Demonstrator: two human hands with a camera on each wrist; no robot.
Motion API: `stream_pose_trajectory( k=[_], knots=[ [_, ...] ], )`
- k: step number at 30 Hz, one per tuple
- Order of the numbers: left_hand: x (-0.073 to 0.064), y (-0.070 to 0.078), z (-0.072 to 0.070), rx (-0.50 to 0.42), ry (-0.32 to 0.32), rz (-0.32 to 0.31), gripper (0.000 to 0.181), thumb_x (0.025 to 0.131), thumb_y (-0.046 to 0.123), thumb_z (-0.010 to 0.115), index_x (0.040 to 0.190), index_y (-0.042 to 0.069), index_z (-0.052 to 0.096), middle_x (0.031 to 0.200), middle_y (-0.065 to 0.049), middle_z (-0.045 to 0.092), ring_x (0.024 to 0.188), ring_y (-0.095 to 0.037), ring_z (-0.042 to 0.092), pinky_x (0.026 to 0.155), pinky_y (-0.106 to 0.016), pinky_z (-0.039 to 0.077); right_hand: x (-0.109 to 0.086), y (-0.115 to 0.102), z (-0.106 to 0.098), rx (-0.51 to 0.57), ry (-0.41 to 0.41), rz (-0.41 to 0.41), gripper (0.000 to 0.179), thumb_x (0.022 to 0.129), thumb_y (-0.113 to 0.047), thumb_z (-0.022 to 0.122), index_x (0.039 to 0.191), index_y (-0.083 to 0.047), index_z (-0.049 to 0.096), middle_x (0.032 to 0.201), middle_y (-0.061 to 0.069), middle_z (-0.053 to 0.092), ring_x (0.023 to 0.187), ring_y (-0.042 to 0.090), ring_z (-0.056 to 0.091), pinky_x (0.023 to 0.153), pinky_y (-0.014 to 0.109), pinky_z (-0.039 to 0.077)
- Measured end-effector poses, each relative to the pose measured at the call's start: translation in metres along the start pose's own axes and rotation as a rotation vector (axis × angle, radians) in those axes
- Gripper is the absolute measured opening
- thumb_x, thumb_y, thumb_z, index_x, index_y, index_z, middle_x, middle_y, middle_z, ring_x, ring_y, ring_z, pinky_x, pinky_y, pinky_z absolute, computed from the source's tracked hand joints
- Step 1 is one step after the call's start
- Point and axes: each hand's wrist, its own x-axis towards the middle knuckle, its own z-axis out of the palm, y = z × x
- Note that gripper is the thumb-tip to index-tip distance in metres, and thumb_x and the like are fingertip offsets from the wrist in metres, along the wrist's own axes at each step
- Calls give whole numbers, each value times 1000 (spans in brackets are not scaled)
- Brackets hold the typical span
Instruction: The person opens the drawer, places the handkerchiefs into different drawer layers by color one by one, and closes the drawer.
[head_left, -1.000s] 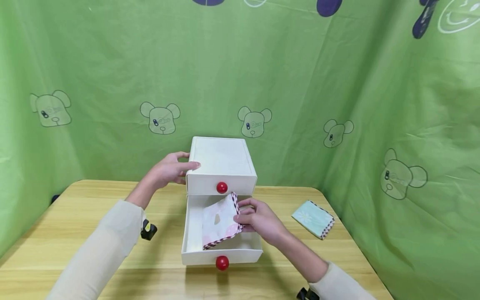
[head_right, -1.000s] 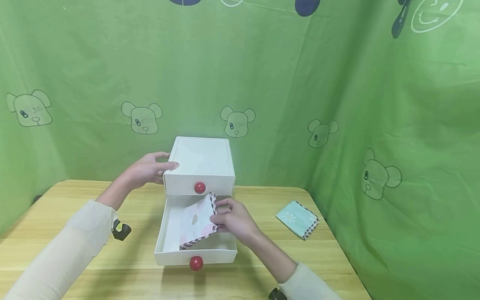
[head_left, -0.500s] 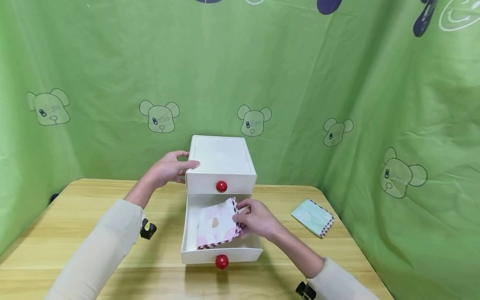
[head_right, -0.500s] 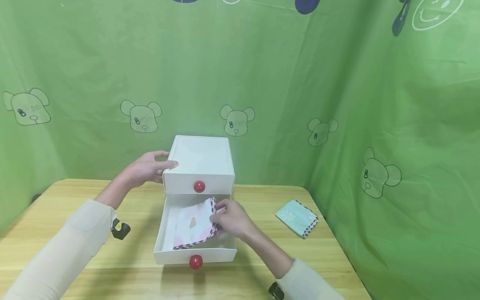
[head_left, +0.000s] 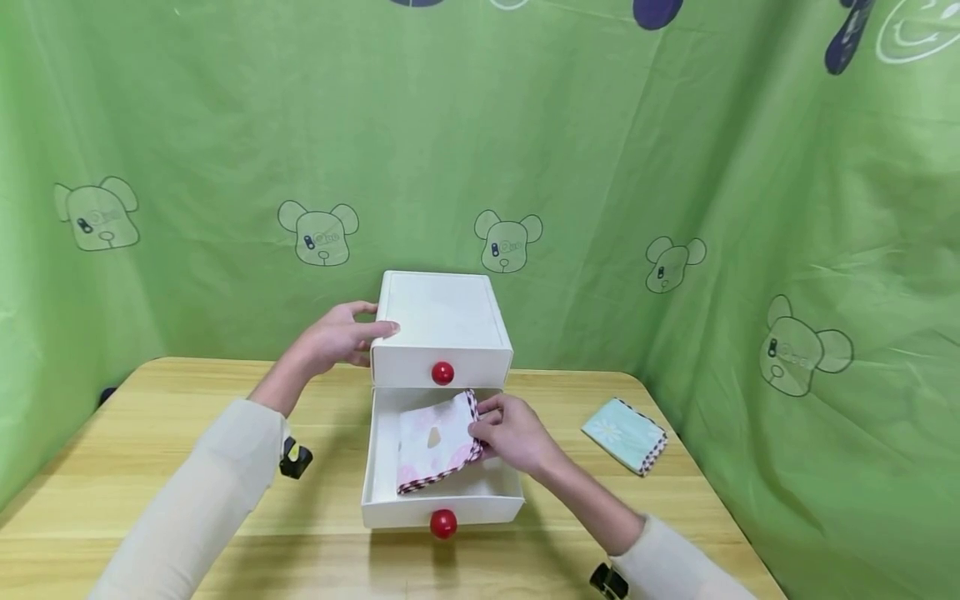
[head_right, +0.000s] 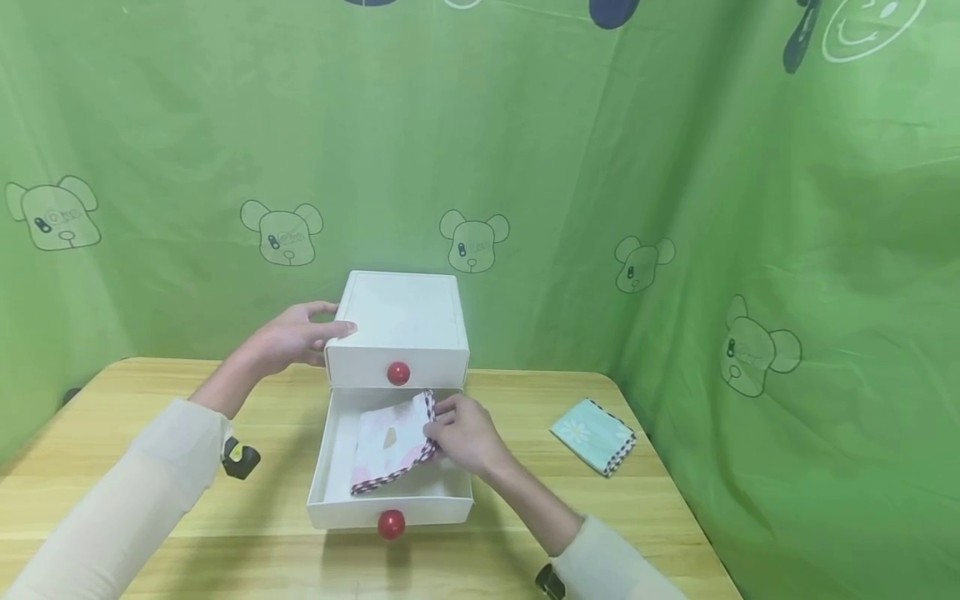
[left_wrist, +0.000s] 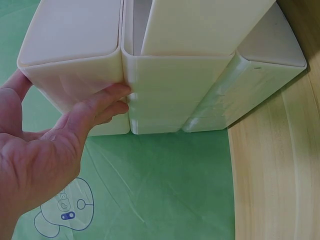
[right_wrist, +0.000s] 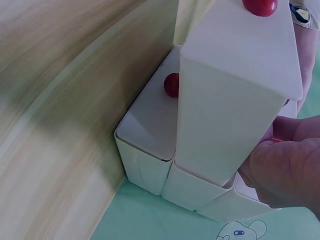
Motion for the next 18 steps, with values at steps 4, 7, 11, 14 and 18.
stream_pose_trajectory(
  k=[4,7,11,14,18],
  knots=[
    [0,0,0,3,1,-3,88,98,30,67,161,2,13,141,-27,55,122,-39,61,97,-42,60,-1,1,-2,-13,-37,-3,40,94,-2,64,129,13,51,96,19,73,72,24,73,67,33,66],
    [-1,0,1,4,1,-7,88,98,31,67,162,3,13,141,-26,55,121,-38,61,96,-41,60,-3,0,-5,-6,-88,8,40,95,-3,63,129,15,49,99,22,72,77,25,73,70,34,66],
    [-1,0,1,2,1,-6,89,98,31,68,162,3,13,141,-26,55,120,-37,62,96,-41,61,-7,-4,-11,6,-175,33,45,97,-6,60,132,18,45,108,27,68,90,32,74,76,37,66],
    [-1,0,1,4,3,-4,88,98,31,68,162,3,13,140,-26,56,119,-37,62,95,-41,61,-9,-6,-16,-2,-234,61,51,99,-12,58,138,17,42,115,28,65,101,37,72,81,38,65],
    [-1,1,0,4,4,-3,88,98,32,68,162,3,13,140,-26,56,117,-36,63,95,-40,61,-12,-10,-22,-13,-303,82,56,102,-19,56,143,16,39,123,27,64,108,39,70,85,39,65]
  ],
)
